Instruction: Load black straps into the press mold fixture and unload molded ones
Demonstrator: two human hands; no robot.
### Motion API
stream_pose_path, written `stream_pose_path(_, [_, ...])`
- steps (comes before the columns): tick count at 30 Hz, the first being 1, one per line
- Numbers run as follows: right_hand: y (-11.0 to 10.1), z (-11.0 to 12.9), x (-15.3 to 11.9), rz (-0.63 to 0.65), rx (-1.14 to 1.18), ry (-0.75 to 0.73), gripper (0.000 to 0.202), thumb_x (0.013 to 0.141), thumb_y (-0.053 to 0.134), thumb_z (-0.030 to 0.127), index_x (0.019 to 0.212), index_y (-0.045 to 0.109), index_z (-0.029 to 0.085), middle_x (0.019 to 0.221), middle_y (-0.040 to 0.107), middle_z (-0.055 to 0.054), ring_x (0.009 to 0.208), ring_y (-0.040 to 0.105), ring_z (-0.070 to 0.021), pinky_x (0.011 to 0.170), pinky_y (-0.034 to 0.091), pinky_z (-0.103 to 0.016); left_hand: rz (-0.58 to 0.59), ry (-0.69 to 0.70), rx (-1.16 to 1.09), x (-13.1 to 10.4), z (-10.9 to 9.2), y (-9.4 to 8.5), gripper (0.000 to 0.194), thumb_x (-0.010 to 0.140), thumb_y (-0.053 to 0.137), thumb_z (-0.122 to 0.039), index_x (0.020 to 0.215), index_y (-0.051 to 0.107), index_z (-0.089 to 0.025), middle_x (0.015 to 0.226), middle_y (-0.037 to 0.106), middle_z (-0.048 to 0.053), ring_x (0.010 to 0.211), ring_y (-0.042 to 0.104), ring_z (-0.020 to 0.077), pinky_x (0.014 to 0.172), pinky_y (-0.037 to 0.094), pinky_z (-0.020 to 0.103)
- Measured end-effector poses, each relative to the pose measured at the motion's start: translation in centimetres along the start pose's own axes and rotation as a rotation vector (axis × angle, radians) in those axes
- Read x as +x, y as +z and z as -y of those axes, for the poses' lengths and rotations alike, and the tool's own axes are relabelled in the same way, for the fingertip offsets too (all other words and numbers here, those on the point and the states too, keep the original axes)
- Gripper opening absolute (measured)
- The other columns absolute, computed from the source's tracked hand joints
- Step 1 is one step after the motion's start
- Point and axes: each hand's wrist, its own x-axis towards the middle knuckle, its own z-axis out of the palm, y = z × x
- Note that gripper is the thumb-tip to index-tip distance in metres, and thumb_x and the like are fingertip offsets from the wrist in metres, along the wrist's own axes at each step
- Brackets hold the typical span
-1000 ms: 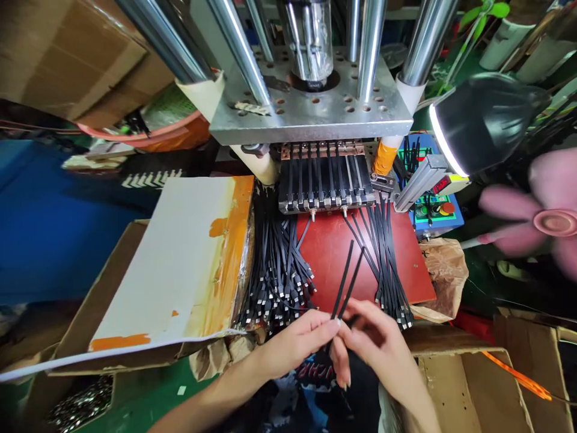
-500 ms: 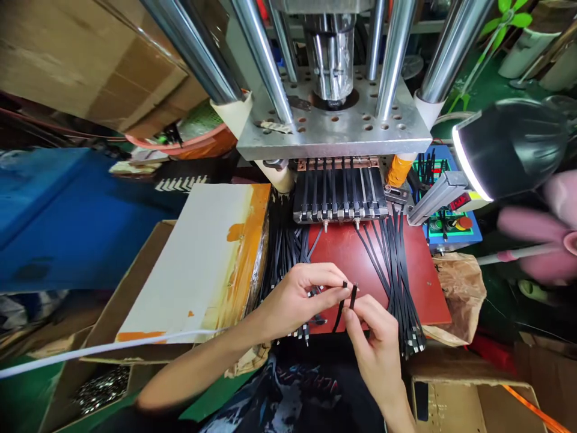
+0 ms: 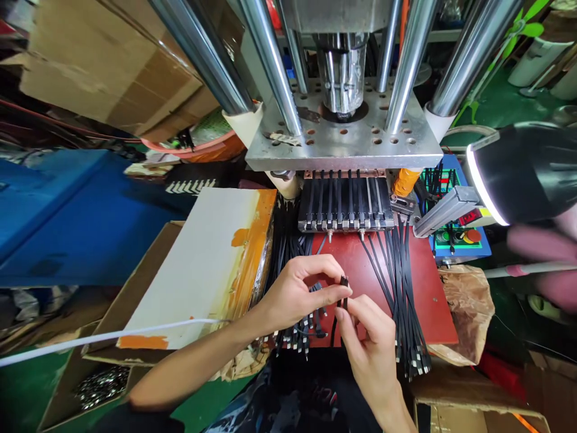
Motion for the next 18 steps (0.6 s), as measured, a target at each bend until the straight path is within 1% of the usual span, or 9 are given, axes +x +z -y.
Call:
stream_pose_path(2, [0.1,-0.2,0.7,0.02,0.01,0.035,0.023,0.101,0.064,0.026,0.078,0.06,0.022,0.068,0.05,0.005,0.057,0.041,-0.0103,0.051,0.032,-0.024,0.028,-0.067,-0.045,0.7,0.0,-0.2,0.026,0.081,0.088,-0.034,0.079,0.072,-0.014,0.078,0.067,0.001,0.07,0.059,0.0109,0.068,0.048,0.023])
stream_pose_path(4, [0.1,-0.7,1.0,0.073,0.019,0.087,0.025,0.102,0.062,0.031,0.078,0.061,0.022,0.069,0.051,0.004,0.058,0.042,-0.0105,0.052,0.033,-0.024,0.105,-0.188,-0.165,1.7,0.2,-0.6,0.032,0.078,0.089,-0.04,0.079,0.069,-0.015,0.072,0.065,-0.001,0.063,0.058,0.0103,0.062,0.047,0.023])
stream_pose_path(6, [0.0,-1.4,0.7,0.154,0.007,0.151,0.03,0.102,0.062,0.037,0.077,0.061,0.021,0.069,0.052,0.003,0.06,0.045,-0.0111,0.053,0.036,-0.024,0.116,-0.225,-0.228,3.2,0.5,-1.2,0.036,0.078,0.088,-0.044,0.079,0.066,-0.015,0.065,0.063,-0.003,0.057,0.056,0.0095,0.06,0.047,0.023])
stream_pose_path(8, [-0.6,-2.0,0.1,0.29,0.007,0.232,0.037,0.102,0.061,0.044,0.073,0.059,0.021,0.068,0.054,0.002,0.061,0.049,-0.012,0.055,0.04,-0.024,0.019,-0.121,-0.154,5.0,0.8,-1.9,0.033,0.082,0.084,-0.043,0.079,0.066,-0.015,0.065,0.062,-0.003,0.057,0.057,0.0086,0.062,0.047,0.022])
stream_pose_path(11, [-2.8,-2.0,0.4,0.546,0.001,0.335,0.042,0.104,0.056,0.05,0.074,0.06,0.021,0.071,0.06,0.0,0.063,0.057,-0.0139,0.055,0.047,-0.024,-0.136,0.069,0.117,8.2,1.1,-2.7,0.023,0.091,0.075,-0.034,0.079,0.066,-0.015,0.069,0.063,-0.003,0.06,0.06,0.0088,0.063,0.046,0.022])
stream_pose_path(13, [-5.2,-1.3,2.7,0.645,-0.073,0.338,0.042,0.104,0.056,0.052,0.077,0.063,0.02,0.071,0.061,0.0,0.065,0.06,-0.0146,0.058,0.048,-0.024,-0.183,0.16,0.365,10.7,1.2,-2.9,0.023,0.093,0.072,-0.028,0.075,0.065,-0.016,0.067,0.062,-0.003,0.06,0.059,0.0095,0.063,0.044,0.023])
stream_pose_path(14, [-6.4,-0.8,4.6,0.657,-0.127,0.312,0.042,0.103,0.058,0.052,0.076,0.063,0.02,0.07,0.061,0.0,0.065,0.061,-0.0146,0.06,0.048,-0.024,-0.206,0.201,0.493,12.0,1.3,-3.0,0.024,0.093,0.072,-0.026,0.073,0.065,-0.016,0.066,0.063,-0.003,0.06,0.059,0.0098,0.064,0.043,0.023])
stream_pose_path(16, [-8.6,-0.2,9.2,0.589,-0.174,0.246,0.043,0.101,0.062,0.054,0.073,0.062,0.02,0.064,0.06,0.002,0.059,0.059,-0.0135,0.057,0.046,-0.024,-0.267,0.242,0.681,14.4,1.6,-3.1,0.023,0.093,0.072,-0.021,0.071,0.066,-0.015,0.068,0.066,-0.001,0.063,0.06,0.011,0.068,0.045,0.025])
stream_pose_path(18, [-9.7,0.0,14.2,0.462,-0.181,0.156,0.046,0.096,0.069,0.057,0.069,0.061,0.021,0.059,0.058,0.002,0.054,0.055,-0.0124,0.054,0.044,-0.025,-0.362,0.2,0.718,16.1,2.0,-3.3,0.018,0.095,0.07,-0.02,0.077,0.07,-0.014,0.075,0.072,0.002,0.066,0.065,0.0125,0.071,0.049,0.025])
